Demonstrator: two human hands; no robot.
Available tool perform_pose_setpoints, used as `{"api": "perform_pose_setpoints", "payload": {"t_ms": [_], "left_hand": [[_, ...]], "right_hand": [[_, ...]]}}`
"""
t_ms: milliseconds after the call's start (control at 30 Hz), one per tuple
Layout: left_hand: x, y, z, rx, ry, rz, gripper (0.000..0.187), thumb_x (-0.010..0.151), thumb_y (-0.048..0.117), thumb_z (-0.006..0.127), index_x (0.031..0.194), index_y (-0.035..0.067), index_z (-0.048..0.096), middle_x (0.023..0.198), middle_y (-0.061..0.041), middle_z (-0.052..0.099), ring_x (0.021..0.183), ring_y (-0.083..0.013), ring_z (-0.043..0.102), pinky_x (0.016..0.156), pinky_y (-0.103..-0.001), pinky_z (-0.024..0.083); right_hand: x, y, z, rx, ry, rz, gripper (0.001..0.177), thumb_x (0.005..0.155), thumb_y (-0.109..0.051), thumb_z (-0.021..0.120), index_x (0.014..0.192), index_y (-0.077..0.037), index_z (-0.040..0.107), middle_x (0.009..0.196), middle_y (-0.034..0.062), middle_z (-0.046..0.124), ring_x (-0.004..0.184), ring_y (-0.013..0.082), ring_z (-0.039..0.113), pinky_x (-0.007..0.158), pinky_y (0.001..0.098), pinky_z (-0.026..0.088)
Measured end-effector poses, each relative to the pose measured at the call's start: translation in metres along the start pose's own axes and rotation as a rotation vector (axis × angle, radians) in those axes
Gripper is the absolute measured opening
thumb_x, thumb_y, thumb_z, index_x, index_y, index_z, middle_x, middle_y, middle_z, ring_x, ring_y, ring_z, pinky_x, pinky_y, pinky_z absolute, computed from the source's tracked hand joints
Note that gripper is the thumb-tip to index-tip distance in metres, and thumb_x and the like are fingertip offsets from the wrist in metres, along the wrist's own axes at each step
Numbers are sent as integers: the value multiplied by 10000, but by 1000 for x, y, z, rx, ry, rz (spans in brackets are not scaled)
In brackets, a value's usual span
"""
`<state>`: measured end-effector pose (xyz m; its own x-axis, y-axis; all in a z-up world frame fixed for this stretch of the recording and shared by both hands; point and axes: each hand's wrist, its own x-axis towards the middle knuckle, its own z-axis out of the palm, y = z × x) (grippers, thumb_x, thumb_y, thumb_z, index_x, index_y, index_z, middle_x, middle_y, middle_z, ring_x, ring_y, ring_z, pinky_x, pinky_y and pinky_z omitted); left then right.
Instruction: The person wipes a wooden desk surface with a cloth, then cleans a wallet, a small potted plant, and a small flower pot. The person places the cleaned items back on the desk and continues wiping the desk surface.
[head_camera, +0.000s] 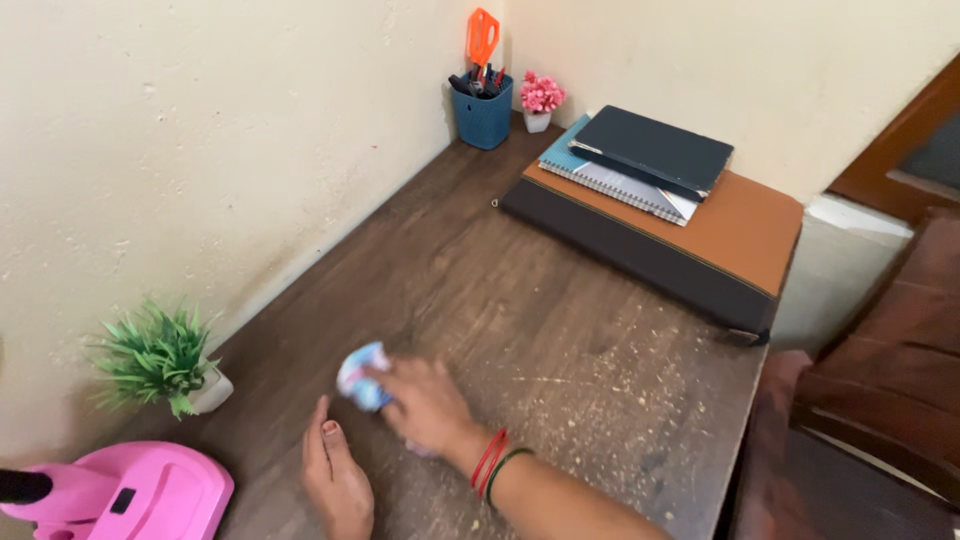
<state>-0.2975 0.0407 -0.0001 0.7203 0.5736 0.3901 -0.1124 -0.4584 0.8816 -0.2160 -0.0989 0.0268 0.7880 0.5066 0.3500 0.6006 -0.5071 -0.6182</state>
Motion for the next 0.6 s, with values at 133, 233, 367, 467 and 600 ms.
{"api": "perform_pose_setpoints", "payload": {"t_ms": [133, 233, 367, 467, 600], "left_hand": [[-11, 8, -6, -65, -8, -47, 424, 1093, 235, 448, 1393, -34, 580, 1383, -205, 628, 1272, -297, 597, 1080, -376, 432], [-13, 16, -11, -33, -17, -22, 425, 1096, 223, 442, 1400, -46, 567, 1404, -219, 610, 1295, -312, 580, 1087, -386, 417], [-13, 19, -10, -8, -28, -13, 425, 1098, 223, 439, 1398, -53, 562, 1405, -221, 608, 1298, -321, 579, 1089, -384, 418], [-13, 21, -9, 16, -43, -1, 427, 1099, 225, 439, 1400, -52, 563, 1396, -219, 612, 1303, -326, 577, 1097, -385, 412], [-13, 24, -8, 36, -79, -10, 441, 1085, 240, 456, 1399, -50, 564, 1412, -223, 590, 1300, -330, 568, 1081, -385, 418]], "right_hand": [[-24, 0, 19, 208, 8, -215, 517, 873, -129, 685, 1383, -215, 657, 1247, 113, 718, 1150, 303, 635, 957, 447, 440], [-21, 41, -1, 1007, 26, 618, 390, 1049, -28, 626, 1434, -94, 636, 931, 194, 600, 678, 243, 537, 556, 379, 444], [-25, 106, -73, -241, 525, 388, 548, 797, -93, 708, 1336, -167, 646, 1201, 120, 691, 1107, 343, 595, 914, 502, 417], [-26, 86, -69, -298, 394, 266, 587, 772, -122, 710, 1350, -197, 643, 1243, 109, 671, 1136, 334, 582, 919, 504, 374], [-46, 16, -37, -130, 70, 77, 606, 851, -146, 680, 1440, -265, 603, 1245, 83, 662, 1135, 309, 577, 961, 473, 391]]}}
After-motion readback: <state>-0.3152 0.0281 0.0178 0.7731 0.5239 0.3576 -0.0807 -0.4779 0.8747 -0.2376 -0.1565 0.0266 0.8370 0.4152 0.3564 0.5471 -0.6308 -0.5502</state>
